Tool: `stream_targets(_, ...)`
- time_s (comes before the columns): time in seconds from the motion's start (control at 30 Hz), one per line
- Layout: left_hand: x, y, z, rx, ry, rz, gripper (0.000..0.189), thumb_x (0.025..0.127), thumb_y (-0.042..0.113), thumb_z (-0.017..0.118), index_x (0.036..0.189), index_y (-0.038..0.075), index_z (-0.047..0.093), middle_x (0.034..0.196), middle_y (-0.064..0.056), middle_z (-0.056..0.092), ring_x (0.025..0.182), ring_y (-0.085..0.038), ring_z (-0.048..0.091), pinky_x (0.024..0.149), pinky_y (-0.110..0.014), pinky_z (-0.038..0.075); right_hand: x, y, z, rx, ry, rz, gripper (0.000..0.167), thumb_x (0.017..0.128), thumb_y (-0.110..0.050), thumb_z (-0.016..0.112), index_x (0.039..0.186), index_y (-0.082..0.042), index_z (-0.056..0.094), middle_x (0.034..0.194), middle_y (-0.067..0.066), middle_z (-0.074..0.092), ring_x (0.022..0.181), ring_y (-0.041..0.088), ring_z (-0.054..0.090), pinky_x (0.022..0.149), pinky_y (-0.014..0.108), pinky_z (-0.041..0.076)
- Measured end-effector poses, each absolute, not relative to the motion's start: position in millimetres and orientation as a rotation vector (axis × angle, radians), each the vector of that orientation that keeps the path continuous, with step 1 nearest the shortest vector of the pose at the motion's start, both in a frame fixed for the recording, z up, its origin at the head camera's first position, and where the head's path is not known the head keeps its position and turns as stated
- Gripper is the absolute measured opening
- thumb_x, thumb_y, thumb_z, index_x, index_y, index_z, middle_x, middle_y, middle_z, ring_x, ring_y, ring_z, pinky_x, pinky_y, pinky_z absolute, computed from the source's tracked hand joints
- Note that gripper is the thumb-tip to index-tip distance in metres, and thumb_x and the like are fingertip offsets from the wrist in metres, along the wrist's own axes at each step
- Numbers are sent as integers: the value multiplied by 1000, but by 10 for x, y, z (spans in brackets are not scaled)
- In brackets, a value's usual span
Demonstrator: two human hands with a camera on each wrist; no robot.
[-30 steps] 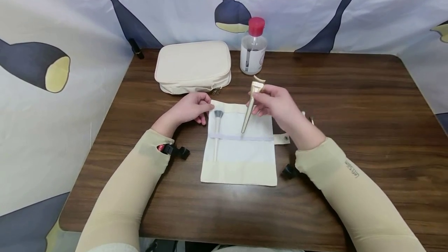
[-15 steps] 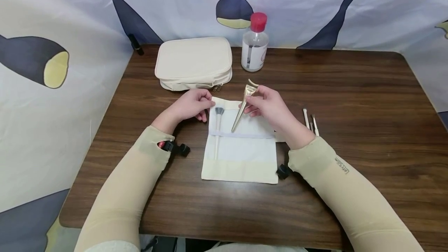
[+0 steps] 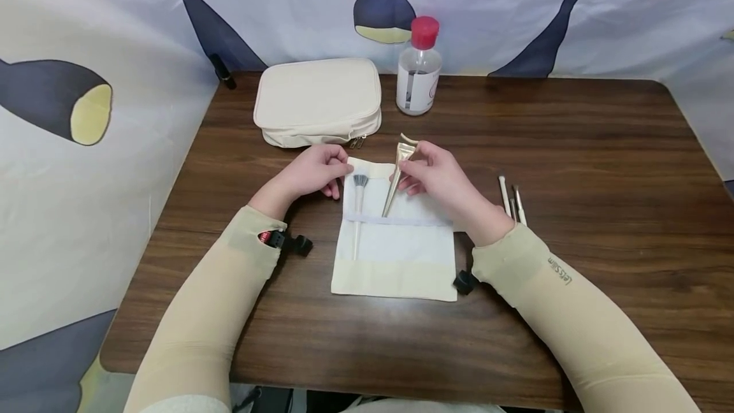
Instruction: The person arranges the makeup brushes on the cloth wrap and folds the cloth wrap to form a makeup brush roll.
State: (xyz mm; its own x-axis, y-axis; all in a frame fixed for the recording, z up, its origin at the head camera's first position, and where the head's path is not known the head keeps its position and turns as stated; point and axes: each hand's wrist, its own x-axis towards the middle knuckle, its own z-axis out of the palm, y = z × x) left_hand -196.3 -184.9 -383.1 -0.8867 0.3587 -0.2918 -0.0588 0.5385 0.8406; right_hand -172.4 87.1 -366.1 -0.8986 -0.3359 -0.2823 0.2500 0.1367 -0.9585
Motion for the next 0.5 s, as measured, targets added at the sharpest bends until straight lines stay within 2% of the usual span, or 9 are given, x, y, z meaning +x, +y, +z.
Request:
stream_targets(0.2,-1950,-1840,-3822,242,2345,1313,14,103,16,62,100,3,58,67,-7,67,54,-22,69,51,-29,56,-1721,868,-3704,-133,1981,-1733,17,105,-13,59,119,-4,53,98,16,78,75,19,71,66,27,59)
stream_targets(0.5,-1939,-1820,-3847,228,2348,1319,14,102,15,62,100,2,58,68,-8,67,53,-21,68,51,-28,55,-1684,854,-3735,-190,1979,-1659,19,105,-11,59,118,-2,48,95,17,77,71,20,71,65,29,61)
